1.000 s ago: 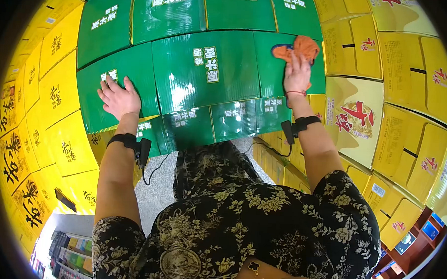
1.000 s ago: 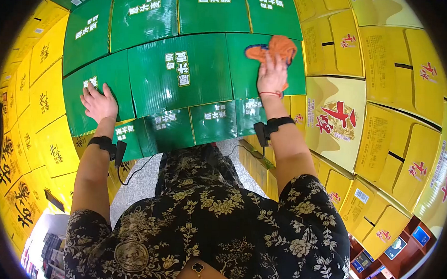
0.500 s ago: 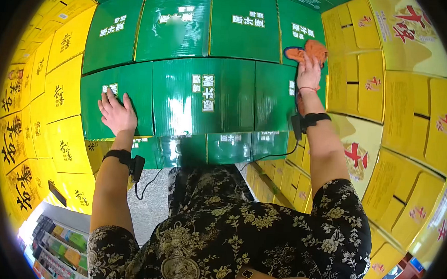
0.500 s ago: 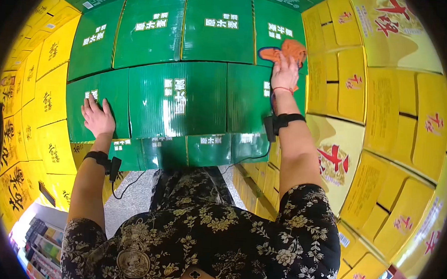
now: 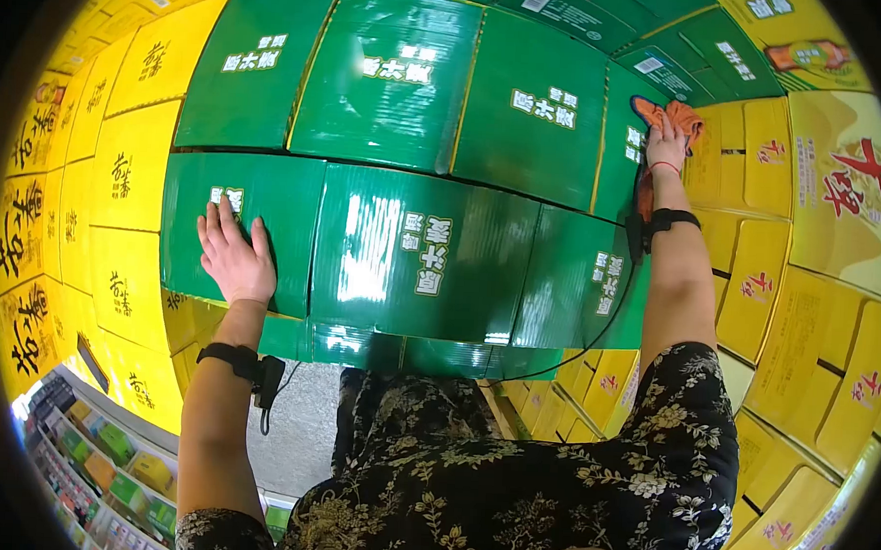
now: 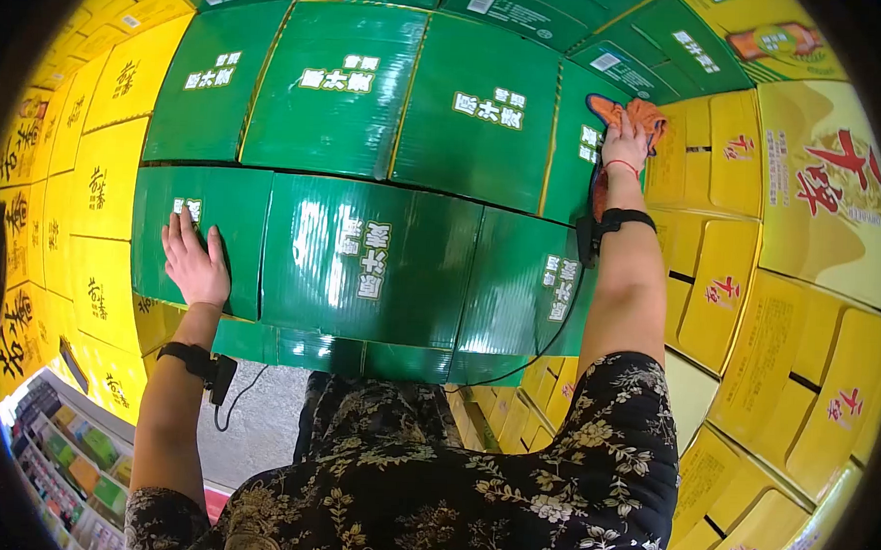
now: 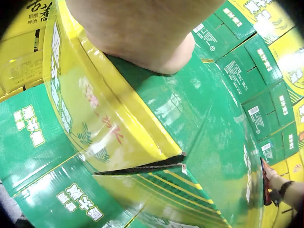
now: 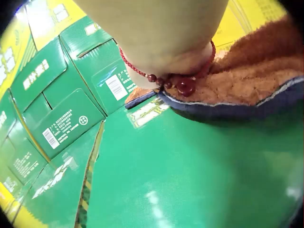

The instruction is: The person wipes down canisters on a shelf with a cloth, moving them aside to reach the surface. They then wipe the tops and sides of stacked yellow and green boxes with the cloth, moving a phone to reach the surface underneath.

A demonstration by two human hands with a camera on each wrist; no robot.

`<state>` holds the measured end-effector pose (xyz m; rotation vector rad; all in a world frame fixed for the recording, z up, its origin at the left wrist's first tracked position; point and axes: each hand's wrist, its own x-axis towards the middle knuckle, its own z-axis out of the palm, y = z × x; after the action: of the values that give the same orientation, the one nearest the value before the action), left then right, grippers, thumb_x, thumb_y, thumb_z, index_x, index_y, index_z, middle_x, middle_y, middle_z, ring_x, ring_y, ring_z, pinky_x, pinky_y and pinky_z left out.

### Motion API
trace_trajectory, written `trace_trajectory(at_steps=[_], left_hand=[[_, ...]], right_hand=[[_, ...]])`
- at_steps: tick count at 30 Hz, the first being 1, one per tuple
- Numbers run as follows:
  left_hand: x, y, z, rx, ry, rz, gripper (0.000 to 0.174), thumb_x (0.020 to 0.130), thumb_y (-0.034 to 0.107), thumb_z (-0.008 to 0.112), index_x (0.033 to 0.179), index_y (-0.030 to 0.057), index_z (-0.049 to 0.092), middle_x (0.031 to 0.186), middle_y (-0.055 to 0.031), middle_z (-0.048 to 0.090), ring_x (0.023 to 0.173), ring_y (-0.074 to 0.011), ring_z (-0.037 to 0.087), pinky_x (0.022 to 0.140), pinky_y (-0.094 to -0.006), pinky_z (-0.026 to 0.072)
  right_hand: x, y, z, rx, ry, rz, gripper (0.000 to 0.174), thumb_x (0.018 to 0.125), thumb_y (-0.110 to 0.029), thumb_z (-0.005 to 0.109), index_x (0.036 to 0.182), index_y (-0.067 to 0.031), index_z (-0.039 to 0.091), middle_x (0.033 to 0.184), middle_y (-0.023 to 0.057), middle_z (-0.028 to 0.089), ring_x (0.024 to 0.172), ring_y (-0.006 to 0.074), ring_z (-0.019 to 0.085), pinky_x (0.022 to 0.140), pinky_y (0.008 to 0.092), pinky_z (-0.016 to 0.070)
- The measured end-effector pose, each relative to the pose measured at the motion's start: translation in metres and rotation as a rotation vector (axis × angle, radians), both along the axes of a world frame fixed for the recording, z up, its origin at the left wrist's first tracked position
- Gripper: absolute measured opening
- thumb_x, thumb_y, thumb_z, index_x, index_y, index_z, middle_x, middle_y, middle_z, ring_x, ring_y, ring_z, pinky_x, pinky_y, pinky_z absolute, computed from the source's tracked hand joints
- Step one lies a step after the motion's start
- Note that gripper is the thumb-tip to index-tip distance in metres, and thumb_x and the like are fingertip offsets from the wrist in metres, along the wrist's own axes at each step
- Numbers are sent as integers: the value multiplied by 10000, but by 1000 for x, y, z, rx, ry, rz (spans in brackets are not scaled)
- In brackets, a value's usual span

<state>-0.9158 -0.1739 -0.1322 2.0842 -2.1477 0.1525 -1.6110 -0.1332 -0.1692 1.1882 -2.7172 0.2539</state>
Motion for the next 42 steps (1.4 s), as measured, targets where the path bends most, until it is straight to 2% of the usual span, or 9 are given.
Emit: trace_trajectory(at_steps=[3,10,15,21,24,29,36,41,42], left_hand=[[-1,0,2,-5,20,-7,594,933,442,440,1433,147,314,1475,-108,305,1378,-310,230,1023,-503,275],[-1,1,2,23,11,25,593,935,454,421,1437,160,308,1482,-102,297,1382,-302,220,1030,-494,270],[-3,2,4,33,2,44,590,936,456,420,1438,168,305,1484,-94,297,1385,-294,222,1029,-497,277],[-2,2,4,38,5,43,600,930,464,421,1434,156,313,1485,-101,293,1385,-298,215,1022,-490,277],[-3,0,7,39,10,49,597,931,461,420,1432,153,317,1483,-103,296,1383,-299,217,1021,-488,277],[-2,1,5,26,19,38,592,934,451,433,1439,169,305,1479,-86,308,1384,-292,229,1030,-500,278],[-2,-1,6,43,32,29,608,919,437,458,1434,147,315,1478,-115,302,1384,-313,215,1027,-497,264],[-3,0,8,44,34,24,621,916,438,460,1439,142,303,1474,-114,306,1382,-312,218,1028,-495,264],[-3,0,7,41,28,30,621,915,440,461,1437,142,306,1473,-114,308,1381,-312,220,1027,-496,265]], right_hand=[[6,-10,-1,7,-23,-73,478,908,-432,431,1376,-333,438,1456,116,356,1300,328,384,1064,428,328],[81,-49,-2,-71,1,212,447,915,-381,439,1353,-300,475,1444,126,364,1285,344,390,1061,421,329],[138,-48,17,-30,22,254,445,904,-361,479,1342,-287,490,1439,118,369,1272,348,386,1058,413,334],[171,-19,28,-172,-18,521,392,879,-231,558,1270,-215,567,1370,123,451,1221,348,437,1040,424,359],[204,-1,51,-203,-104,858,404,832,-163,633,1232,-197,590,1314,128,495,1177,336,487,1012,419,394],[179,-39,39,-220,-116,821,407,837,-199,629,1240,-228,583,1316,114,497,1186,328,483,1012,424,388],[146,-122,14,-177,-12,471,395,840,-319,594,1235,-320,583,1315,75,503,1179,304,491,1001,418,393],[167,-133,6,-185,114,418,387,839,-299,593,1226,-309,589,1278,54,529,1163,278,503,992,415,404],[178,-140,5,-219,61,550,392,840,-288,590,1231,-297,587,1275,55,530,1170,282,496,1001,414,397]])
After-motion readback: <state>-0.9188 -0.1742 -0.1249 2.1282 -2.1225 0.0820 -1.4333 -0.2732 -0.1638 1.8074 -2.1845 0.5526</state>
